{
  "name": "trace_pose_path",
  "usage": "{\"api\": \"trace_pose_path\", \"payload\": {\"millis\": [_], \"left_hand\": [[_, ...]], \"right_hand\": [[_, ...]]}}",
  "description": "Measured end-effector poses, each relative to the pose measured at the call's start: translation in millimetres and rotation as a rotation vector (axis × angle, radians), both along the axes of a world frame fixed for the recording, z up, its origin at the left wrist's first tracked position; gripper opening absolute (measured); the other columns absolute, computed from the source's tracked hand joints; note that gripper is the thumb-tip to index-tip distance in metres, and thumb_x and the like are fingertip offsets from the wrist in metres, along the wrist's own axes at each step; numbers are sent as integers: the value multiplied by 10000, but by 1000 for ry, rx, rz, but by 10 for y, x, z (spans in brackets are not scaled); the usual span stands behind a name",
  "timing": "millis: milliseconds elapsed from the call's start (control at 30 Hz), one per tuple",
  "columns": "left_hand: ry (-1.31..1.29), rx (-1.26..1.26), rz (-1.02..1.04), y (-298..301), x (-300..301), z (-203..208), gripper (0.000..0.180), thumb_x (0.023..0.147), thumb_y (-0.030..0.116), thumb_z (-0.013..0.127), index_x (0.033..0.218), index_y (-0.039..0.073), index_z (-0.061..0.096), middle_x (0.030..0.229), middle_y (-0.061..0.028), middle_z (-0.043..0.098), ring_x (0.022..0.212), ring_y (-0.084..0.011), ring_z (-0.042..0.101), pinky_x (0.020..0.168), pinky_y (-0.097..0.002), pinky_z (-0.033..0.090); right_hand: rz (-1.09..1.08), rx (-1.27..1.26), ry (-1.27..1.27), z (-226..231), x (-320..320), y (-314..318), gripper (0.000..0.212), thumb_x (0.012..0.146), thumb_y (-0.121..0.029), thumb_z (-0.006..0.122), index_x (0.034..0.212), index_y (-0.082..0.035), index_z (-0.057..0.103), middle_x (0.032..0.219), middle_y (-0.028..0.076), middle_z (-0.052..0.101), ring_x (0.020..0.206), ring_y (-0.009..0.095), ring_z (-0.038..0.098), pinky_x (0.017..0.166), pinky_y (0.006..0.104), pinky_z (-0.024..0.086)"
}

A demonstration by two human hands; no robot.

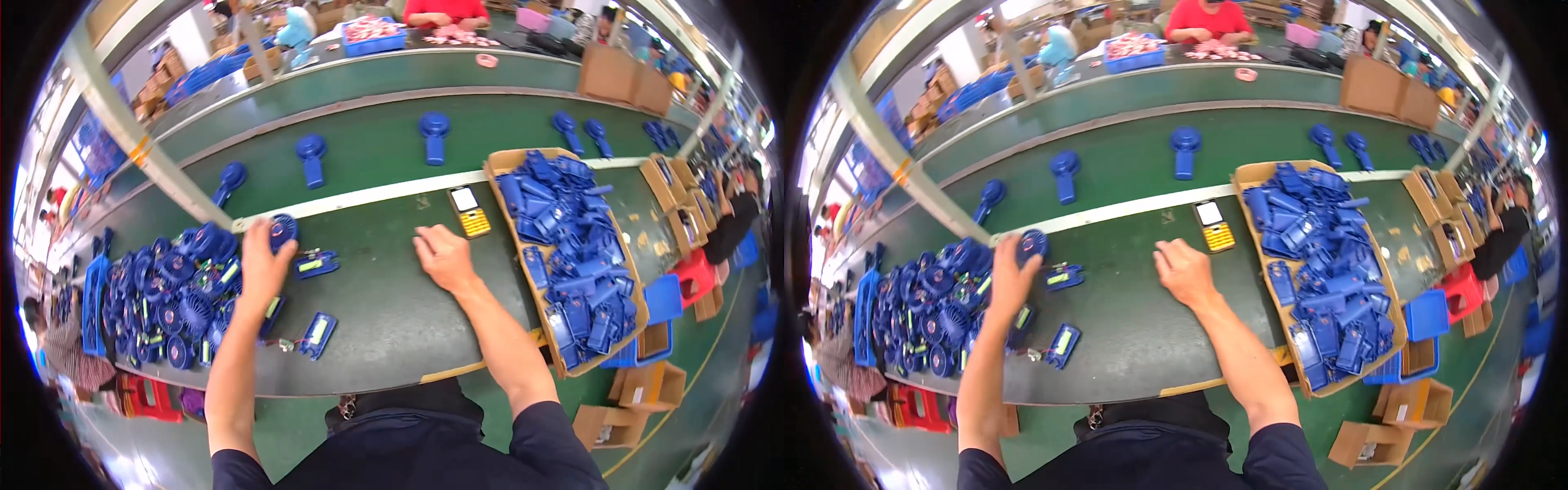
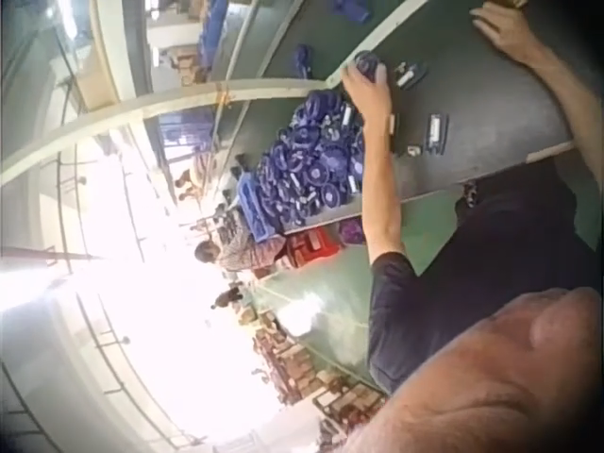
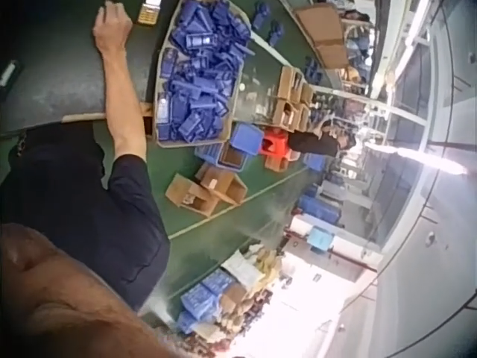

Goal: The person assembles handheld fans by positioning internal circuit components into the handle bases, snapping casing covers onto the handles, testing the fan operation using the power button, and placing the assembled fans on the conveyor belt.

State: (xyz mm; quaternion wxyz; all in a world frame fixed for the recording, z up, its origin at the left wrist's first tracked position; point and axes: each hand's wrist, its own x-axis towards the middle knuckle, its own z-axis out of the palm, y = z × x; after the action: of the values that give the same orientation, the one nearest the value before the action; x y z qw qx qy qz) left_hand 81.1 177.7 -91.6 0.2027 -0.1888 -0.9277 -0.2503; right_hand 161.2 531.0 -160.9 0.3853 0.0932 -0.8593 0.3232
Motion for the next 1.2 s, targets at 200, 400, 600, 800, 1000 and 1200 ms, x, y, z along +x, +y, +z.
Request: {"api": "trace_pose_path", "payload": {"millis": [200, 400, 600, 800, 1000, 1200], "left_hand": [[-328, -84, 151, -21, -448, -431, 929, 734, 355, 855, 1479, 13, 418, 1447, -260, 459, 1264, -435, 557, 1059, -470, 484], [-372, 129, -93, 1047, 396, 18, 1060, 675, 172, 889, 1559, 33, 322, 1394, -212, 503, 1251, -378, 579, 1068, -420, 486], [-234, 205, -278, 1514, 895, 108, 1062, 691, 166, 907, 1551, -3, 308, 1480, -221, 464, 1349, -372, 516, 1121, -433, 445], [-921, 774, -580, 1200, 992, -475, 844, 799, 123, 850, 1504, 5, 400, 1444, -112, 512, 1357, -220, 489, 1130, -408, 426], [-690, 350, -661, 1345, 1306, -371, 233, 867, 68, 779, 1091, 19, 738, 1224, -103, 714, 1201, -261, 647, 1044, -424, 483], [-407, 240, -443, 1399, 1583, -192, 165, 801, 78, 795, 921, 13, 702, 1281, -164, 651, 1391, -392, 473, 1141, -481, 372]], "right_hand": [[60, -159, -167, 86, 39, -25, 219, 886, -191, 758, 1026, -25, 734, 895, 118, 701, 732, 301, 698, 649, 400, 564], [278, -667, -599, 207, 84, -123, 682, 878, -381, 809, 1325, 90, 599, 922, 97, 713, 797, 145, 667, 743, 315, 559], [604, -877, -631, 291, 190, -287, 709, 846, -364, 827, 1339, 48, 527, 1081, 111, 689, 913, 159, 673, 751, 307, 570], [908, -1396, -627, 614, 328, -212, 515, 873, -236, 784, 1285, -39, 546, 1046, 55, 671, 799, 115, 659, 652, 257, 563], [967, -1493, -617, 559, 350, -175, 423, 926, -192, 719, 1276, -25, 549, 1034, 71, 675, 830, 149, 686, 651, 302, 584], [979, -1508, -624, 456, 318, -167, 473, 928, -234, 731, 1319, -51, 540, 1124, 57, 663, 918, 151, 691, 668, 308, 589]]}}
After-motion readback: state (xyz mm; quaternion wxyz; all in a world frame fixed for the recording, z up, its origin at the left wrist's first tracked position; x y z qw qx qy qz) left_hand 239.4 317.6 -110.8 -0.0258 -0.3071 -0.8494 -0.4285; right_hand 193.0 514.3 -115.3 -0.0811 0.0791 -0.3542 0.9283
